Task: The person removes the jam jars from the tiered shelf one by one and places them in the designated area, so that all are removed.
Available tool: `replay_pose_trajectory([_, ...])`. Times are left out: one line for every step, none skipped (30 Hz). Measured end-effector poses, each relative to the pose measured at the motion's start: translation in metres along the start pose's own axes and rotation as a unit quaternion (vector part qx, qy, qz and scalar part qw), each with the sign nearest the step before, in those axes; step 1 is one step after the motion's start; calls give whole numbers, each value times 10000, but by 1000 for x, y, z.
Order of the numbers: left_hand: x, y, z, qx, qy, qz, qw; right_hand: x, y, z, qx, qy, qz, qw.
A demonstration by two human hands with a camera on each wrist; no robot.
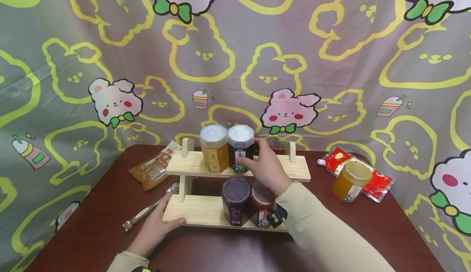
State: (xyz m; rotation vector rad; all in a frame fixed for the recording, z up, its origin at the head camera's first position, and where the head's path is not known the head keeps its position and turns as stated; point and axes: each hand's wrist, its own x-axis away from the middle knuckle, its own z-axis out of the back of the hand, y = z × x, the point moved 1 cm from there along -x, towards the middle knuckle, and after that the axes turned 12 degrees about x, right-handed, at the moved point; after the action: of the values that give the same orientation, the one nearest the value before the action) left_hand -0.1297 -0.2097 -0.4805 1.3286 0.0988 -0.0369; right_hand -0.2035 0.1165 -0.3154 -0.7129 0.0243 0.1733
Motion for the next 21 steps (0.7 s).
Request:
replay_pose_trajectory([0, 0, 0, -4, -6, 2, 10000, 1, 0, 1, -13, 19, 7, 10000])
replay_pose_trajectory([0, -1, 0, 0, -8, 9, 10000, 1, 1, 1, -30, 28, -2, 10000])
replay_pose_trajectory([0, -1, 0, -3, -9, 10, 10000, 2, 1, 2, -47, 35, -13, 10000])
replay_pose_trajectory([-1, -2, 0, 11, -9, 17, 10000, 3, 2, 2, -56, 36, -39, 10000])
replay_pose_trajectory([-1, -2, 0, 16, -10, 15, 10000, 3, 2, 3, -82, 29, -46, 10000])
replay_pose_trajectory([-1, -2, 0, 10, -12, 7, 10000, 4, 3, 3, -104, 19, -63, 9999])
replay_pose_trajectory([-1, -2, 0, 11, -18, 4, 10000, 5, 4, 4, -137, 11, -94, 9999])
replay_pose_trajectory([-1, -2, 0, 13, -27, 3, 10000, 5, 4, 5, -166, -3, -119, 9998])
replay_pose_trajectory([-1, -2, 0, 9, -38, 6, 10000, 6, 5, 6, -191, 6, -132, 9997])
replay_pose_trajectory([-2, -2, 0, 20, -51, 13, 10000, 6, 5, 7, -244, 13, -131, 9996])
replay_pose_trajectory([-2, -1, 0, 5, -58, 18, 10000, 6, 4, 8, -292, 18, -131, 9995])
replay_pose_trajectory([-2, -1, 0, 18, -68, 23, 10000, 5, 4, 9, -315, 24, -143, 9994])
replay_pose_trajectory([-2, -1, 0, 15, -68, 25, 10000, 5, 3, 10, -367, 16, -151, 9992])
replay_pose_trajectory([-2, -2, 0, 4, -65, 26, 10000, 4, 1, 11, -382, 15, -129, 9992])
replay_pose_trajectory([-2, -2, 1, 1, -57, 18, 10000, 3, -1, 12, -392, 11, -122, 9992])
replay_pose_trajectory([-2, -2, 1, 2, -51, 5, 10000, 2, -3, 12, -392, -3, -116, 9992])
replay_pose_trajectory([-1, -2, 1, -18, -43, -10, 10000, 1, -5, 12, -366, 5, -113, 9993])
replay_pose_trajectory([-1, -1, 2, -14, -44, -25, 10000, 0, -7, 12, -369, 15, -82, 9993])
replay_pose_trajectory([-1, -1, 1, -33, -36, -32, 10000, -1, -10, 11, -394, 11, -85, 9992])
replay_pose_trajectory([-1, -1, 1, -32, -37, -33, 10000, -2, -11, 10, -383, 35, -75, 9992])
replay_pose_trajectory([0, 0, 1, -25, -41, -31, 10000, -3, -12, 9, -389, 54, -83, 9992])
